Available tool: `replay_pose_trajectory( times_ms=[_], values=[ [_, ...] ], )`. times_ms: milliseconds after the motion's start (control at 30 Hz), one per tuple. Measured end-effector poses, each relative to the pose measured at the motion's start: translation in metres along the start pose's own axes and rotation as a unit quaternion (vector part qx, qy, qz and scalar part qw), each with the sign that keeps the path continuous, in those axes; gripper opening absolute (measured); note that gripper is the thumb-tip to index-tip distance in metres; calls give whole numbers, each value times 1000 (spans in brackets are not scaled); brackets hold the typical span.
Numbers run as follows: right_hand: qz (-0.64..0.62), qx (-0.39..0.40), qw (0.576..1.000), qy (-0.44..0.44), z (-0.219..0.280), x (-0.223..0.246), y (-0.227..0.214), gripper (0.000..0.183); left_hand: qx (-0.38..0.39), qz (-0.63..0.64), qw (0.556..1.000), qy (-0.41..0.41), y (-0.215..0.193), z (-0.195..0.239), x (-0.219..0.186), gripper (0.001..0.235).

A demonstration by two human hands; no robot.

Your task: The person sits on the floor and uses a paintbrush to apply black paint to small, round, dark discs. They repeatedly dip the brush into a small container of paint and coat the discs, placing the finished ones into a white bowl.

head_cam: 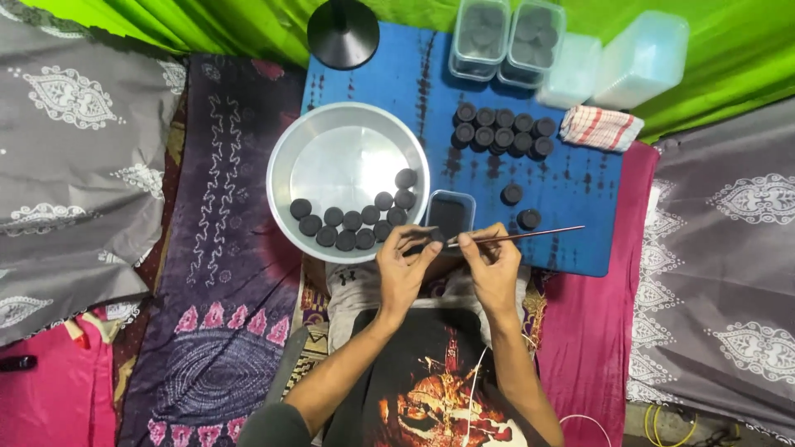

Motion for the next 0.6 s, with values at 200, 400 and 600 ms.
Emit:
replay_pose_trajectory(
  times_ms=[200, 400, 600],
  values=[
    [15, 0, 1000, 4, 2, 12, -1, 23, 7, 12, 1000, -6, 2, 2, -3, 32],
    [2, -2, 1000, 11, -4, 3, 3, 20, 34, 39, 999, -3, 4, -2, 0, 32],
    [-16, -4, 1000, 4, -7, -1, 9, 22, 43, 46, 998, -11, 2, -6, -1, 32]
  ],
)
Point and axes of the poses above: each hand's wrist, its own z-axis away from the middle knuckle, its own y-axis out of the palm, x = y × z, the point moved 4 cm from there along -z, towards the middle knuckle, and after that the axes turned 9 degrees about -y, right-handed, at the moved point
